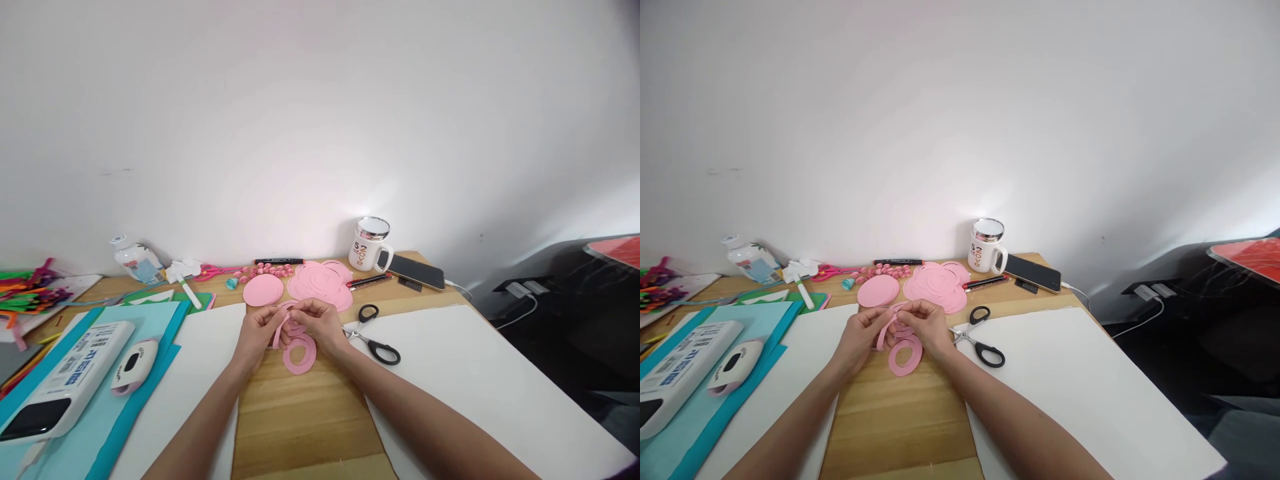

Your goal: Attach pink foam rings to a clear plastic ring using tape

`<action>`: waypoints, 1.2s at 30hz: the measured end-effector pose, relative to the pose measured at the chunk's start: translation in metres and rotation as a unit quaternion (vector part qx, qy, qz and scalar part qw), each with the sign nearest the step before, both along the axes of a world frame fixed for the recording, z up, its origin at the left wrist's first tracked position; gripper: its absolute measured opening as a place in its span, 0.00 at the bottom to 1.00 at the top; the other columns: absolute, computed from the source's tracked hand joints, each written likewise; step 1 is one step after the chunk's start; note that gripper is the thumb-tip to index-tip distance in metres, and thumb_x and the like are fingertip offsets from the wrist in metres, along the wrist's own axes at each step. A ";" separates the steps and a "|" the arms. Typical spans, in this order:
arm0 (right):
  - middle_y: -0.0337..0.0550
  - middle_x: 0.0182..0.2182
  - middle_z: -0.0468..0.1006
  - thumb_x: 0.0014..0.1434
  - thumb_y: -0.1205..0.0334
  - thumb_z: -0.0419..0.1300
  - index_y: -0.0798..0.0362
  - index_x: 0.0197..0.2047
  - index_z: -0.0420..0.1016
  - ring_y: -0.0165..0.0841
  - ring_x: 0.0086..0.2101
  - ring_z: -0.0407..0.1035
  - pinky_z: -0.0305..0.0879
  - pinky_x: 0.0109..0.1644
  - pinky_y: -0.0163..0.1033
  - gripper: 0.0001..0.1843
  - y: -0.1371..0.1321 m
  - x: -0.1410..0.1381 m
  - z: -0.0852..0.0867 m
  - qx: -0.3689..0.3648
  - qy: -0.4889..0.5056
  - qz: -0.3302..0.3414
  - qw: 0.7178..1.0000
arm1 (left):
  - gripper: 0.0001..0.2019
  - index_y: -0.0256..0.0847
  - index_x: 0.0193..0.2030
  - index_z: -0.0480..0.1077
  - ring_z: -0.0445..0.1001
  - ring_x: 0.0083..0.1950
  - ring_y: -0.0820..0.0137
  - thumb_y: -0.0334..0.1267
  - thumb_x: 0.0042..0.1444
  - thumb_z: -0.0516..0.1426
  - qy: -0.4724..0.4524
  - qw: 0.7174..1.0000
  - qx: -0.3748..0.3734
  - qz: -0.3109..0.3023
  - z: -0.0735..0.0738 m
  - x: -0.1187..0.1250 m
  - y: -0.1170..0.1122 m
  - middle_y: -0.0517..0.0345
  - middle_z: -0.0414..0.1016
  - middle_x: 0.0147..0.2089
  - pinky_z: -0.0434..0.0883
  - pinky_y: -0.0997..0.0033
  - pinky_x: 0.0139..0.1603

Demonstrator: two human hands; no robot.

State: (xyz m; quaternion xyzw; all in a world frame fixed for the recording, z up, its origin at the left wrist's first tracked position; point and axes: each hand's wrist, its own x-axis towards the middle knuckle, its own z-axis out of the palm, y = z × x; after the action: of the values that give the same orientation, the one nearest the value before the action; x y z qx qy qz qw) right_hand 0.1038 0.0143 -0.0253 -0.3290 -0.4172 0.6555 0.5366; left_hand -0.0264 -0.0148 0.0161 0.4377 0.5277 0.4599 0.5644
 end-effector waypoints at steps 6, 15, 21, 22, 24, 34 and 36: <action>0.40 0.24 0.77 0.41 0.59 0.65 0.56 0.30 0.76 0.30 0.26 0.70 0.67 0.35 0.37 0.11 -0.002 0.000 0.005 0.000 0.002 0.014 1.000 | 0.12 0.35 0.24 0.68 0.67 0.15 0.76 0.44 0.46 0.59 0.002 1.000 0.003 0.009 0.000 -0.001 0.000 0.61 0.70 0.17 0.64 0.79 0.16; 0.39 0.24 0.76 0.40 0.60 0.66 0.55 0.29 0.74 0.29 0.24 0.69 0.67 0.33 0.36 0.11 0.001 0.000 0.000 -0.007 -0.003 -0.009 1.000 | 0.13 0.34 0.27 0.69 0.67 0.16 0.75 0.45 0.45 0.59 -0.001 1.000 0.003 0.012 0.000 -0.001 0.000 0.59 0.71 0.17 0.64 0.79 0.16; 0.38 0.22 0.76 0.40 0.62 0.66 0.56 0.27 0.74 0.28 0.24 0.69 0.67 0.33 0.35 0.09 -0.001 0.001 0.004 -0.001 -0.006 -0.013 1.000 | 0.12 0.34 0.28 0.69 0.68 0.16 0.75 0.44 0.47 0.59 -0.007 1.000 0.005 0.007 -0.003 -0.002 0.000 0.59 0.72 0.18 0.66 0.78 0.18; 0.38 0.23 0.76 0.40 0.61 0.66 0.56 0.27 0.74 0.28 0.25 0.70 0.67 0.33 0.35 0.09 -0.001 0.001 0.005 -0.003 -0.008 -0.014 1.000 | 0.12 0.34 0.28 0.69 0.68 0.16 0.75 0.44 0.46 0.59 -0.007 1.000 0.006 0.010 -0.003 -0.002 0.000 0.59 0.72 0.18 0.65 0.78 0.17; 0.40 0.24 0.77 0.42 0.60 0.65 0.56 0.29 0.75 0.29 0.26 0.70 0.67 0.34 0.36 0.10 -0.002 0.001 0.006 -0.003 -0.009 -0.010 1.000 | 0.13 0.34 0.29 0.70 0.68 0.16 0.75 0.44 0.46 0.59 -0.009 1.000 0.007 0.017 -0.003 -0.002 0.000 0.59 0.72 0.17 0.65 0.78 0.17; 0.39 0.25 0.77 0.40 0.62 0.66 0.56 0.29 0.73 0.28 0.26 0.70 0.68 0.35 0.36 0.10 -0.002 0.000 0.005 -0.002 -0.003 -0.010 1.000 | 0.14 0.33 0.32 0.71 0.67 0.16 0.75 0.44 0.46 0.59 -0.015 1.000 0.007 0.022 0.001 0.000 -0.001 0.59 0.71 0.16 0.65 0.79 0.17; 0.38 0.23 0.76 0.40 0.62 0.66 0.55 0.27 0.73 0.27 0.24 0.69 0.67 0.34 0.35 0.09 -0.002 0.000 0.005 0.005 -0.006 -0.013 1.000 | 0.13 0.33 0.30 0.71 0.67 0.16 0.76 0.44 0.45 0.60 -0.020 1.000 0.006 0.015 0.001 0.000 -0.001 0.59 0.72 0.17 0.65 0.79 0.17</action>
State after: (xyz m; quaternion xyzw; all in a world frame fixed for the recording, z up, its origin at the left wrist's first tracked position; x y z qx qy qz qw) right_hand 0.1043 0.0127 -0.0203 -0.3357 -0.4196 0.6445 0.5439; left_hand -0.0260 -0.0158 0.0176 0.4236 0.5201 0.4804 0.5650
